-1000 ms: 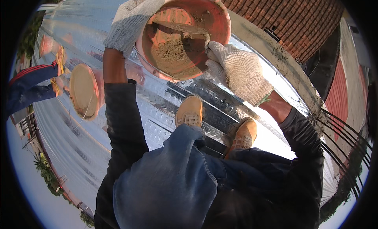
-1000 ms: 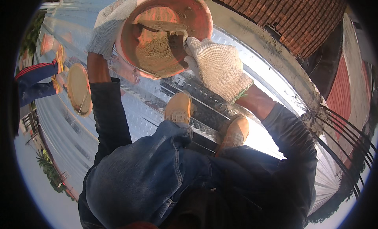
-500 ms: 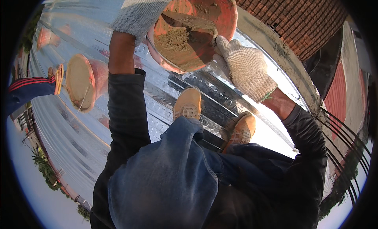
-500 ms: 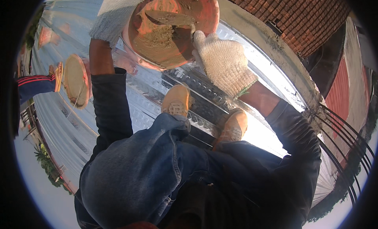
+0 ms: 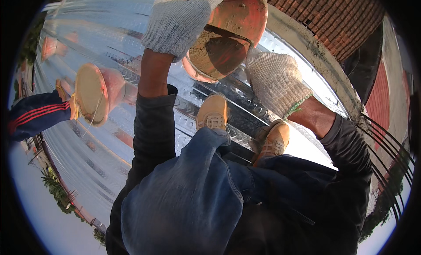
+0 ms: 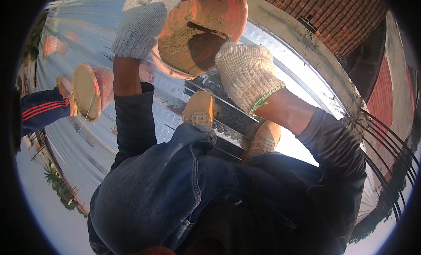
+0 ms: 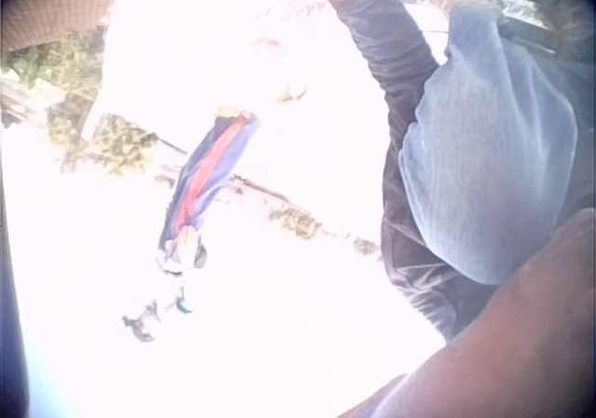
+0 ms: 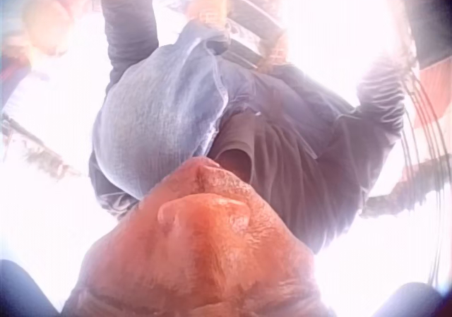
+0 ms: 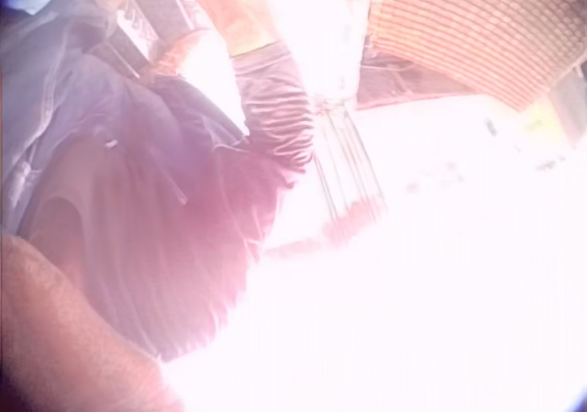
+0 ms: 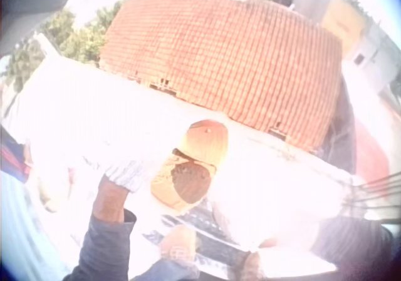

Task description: The person scoops cement from a bucket using a trowel and applies it to a metal roof surface. They repeatedly smooth the cement along the roof edge and between metal ribs, working in a continuous sequence.

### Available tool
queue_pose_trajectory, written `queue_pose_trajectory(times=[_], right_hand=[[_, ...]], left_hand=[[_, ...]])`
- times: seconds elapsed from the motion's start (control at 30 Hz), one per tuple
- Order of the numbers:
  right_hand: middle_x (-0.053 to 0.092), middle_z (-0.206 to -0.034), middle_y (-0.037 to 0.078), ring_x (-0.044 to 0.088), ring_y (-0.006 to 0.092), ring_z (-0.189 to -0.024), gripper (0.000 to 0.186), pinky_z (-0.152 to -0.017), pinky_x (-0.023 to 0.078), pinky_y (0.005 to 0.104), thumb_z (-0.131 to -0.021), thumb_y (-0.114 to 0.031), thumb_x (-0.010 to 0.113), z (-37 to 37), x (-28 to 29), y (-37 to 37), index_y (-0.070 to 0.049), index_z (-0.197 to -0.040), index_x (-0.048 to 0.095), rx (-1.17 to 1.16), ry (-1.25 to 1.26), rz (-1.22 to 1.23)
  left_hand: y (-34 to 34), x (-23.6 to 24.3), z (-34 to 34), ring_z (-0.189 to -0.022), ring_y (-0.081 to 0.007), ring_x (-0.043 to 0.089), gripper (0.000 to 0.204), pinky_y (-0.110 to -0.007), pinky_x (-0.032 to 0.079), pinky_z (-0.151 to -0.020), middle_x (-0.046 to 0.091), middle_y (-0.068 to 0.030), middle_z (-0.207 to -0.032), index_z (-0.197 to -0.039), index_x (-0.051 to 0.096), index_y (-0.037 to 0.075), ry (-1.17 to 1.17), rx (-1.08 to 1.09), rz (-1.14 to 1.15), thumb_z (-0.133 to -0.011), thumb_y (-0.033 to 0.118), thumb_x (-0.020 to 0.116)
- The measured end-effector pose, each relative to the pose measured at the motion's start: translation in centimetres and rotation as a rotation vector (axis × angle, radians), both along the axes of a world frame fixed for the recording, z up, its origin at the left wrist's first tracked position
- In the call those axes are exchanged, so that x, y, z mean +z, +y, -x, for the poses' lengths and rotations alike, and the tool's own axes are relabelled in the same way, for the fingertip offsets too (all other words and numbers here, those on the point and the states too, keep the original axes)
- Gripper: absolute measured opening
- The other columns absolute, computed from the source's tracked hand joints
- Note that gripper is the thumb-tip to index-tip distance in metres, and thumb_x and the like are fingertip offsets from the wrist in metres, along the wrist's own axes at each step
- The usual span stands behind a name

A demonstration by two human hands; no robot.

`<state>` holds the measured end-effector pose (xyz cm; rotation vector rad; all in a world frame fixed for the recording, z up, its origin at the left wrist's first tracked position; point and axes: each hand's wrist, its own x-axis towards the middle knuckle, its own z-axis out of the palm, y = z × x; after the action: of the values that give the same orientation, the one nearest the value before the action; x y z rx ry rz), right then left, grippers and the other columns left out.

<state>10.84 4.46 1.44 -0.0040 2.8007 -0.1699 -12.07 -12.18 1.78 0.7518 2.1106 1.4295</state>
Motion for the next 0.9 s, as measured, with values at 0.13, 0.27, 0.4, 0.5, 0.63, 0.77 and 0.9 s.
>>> queue_pose_trajectory(times=[0.13,0.27,0.4,0.5,0.63,0.77,0.9], right_hand=[[0.072,-0.085,0.017,0.076,0.0382,-0.080,0.035,-0.068,0.059,0.0499,-0.100,-0.018,0.071,-2.1,-1.5,0.4,-0.001,-0.130,0.064,0.025,0.091,0.338],[0.068,-0.088,0.020,0.071,0.0432,-0.086,0.030,-0.072,0.056,0.0524,-0.103,-0.022,0.070,-1.5,-2.2,-1.3,-0.002,-0.123,0.061,-0.075,0.010,0.472],[0.068,-0.091,0.022,0.070,0.0452,-0.088,0.031,-0.074,0.055,0.0520,-0.102,-0.025,0.072,-1.3,-3.7,-2.0,-0.001,-0.119,0.062,-0.132,0.060,0.756],[0.068,-0.094,0.025,0.068,0.0464,-0.089,0.031,-0.076,0.054,0.0505,-0.102,-0.026,0.072,-1.1,-3.8,-3.1,0.000,-0.118,0.064,-0.208,0.079,0.961],[0.063,-0.089,0.018,0.066,0.0287,-0.082,0.032,-0.075,0.052,0.0447,-0.107,-0.031,0.071,-0.5,-4.1,-4.7,0.000,-0.112,0.068,-0.285,0.141,1.258],[0.061,-0.085,0.004,0.059,0.0111,-0.080,0.035,-0.070,0.051,0.0349,-0.112,-0.034,0.067,0.0,-1.9,-4.4,0.000,-0.103,0.068,-0.451,-0.109,1.500],[0.062,-0.083,0.001,0.058,0.0074,-0.084,0.029,-0.076,0.050,0.0327,-0.110,-0.030,0.070,0.5,0.3,-3.1,-0.002,-0.103,0.073,-0.541,-0.305,1.568]], left_hand=[[-0.6,-0.2,-0.2,-0.090,-0.0094,0.068,0.022,-0.027,0.055,-0.084,0.075,0.0009,-0.104,-0.116,0.081,0.005,-0.037,0.047,-0.044,-0.102,0.022,0.081],[-2.4,-1.3,0.4,-0.090,-0.0090,0.067,0.021,-0.026,0.055,-0.084,0.074,0.0013,-0.104,-0.115,0.081,0.005,-0.096,0.141,-0.124,-0.102,0.022,0.081],[-3.2,-0.5,-0.7,-0.088,-0.0076,0.065,0.018,-0.026,0.054,-0.082,0.073,0.0024,-0.101,-0.112,0.081,0.005,-0.108,0.222,-0.179,-0.102,0.021,0.081],[-3.2,-0.1,-1.4,-0.089,-0.0074,0.065,0.018,-0.026,0.053,-0.083,0.073,0.0022,-0.100,-0.111,0.081,0.005,-0.125,0.259,-0.163,-0.102,0.020,0.082],[-4.1,-1.3,-1.6,-0.089,-0.0077,0.065,0.019,-0.025,0.053,-0.083,0.074,0.0018,-0.100,-0.111,0.080,0.004,-0.165,0.342,-0.271,-0.102,0.022,0.082],[-4.9,-2.1,-1.9,-0.091,-0.0085,0.067,0.023,-0.026,0.054,-0.083,0.074,0.0001,-0.104,-0.115,0.079,0.004,-0.159,0.395,-0.269,-0.104,0.024,0.081],[-7.2,-2.6,-1.2,-0.095,-0.0118,0.070,0.026,-0.029,0.057,-0.086,0.075,-0.0024,-0.109,-0.121,0.078,0.004,-0.161,0.589,-0.269,-0.106,0.026,0.078]])
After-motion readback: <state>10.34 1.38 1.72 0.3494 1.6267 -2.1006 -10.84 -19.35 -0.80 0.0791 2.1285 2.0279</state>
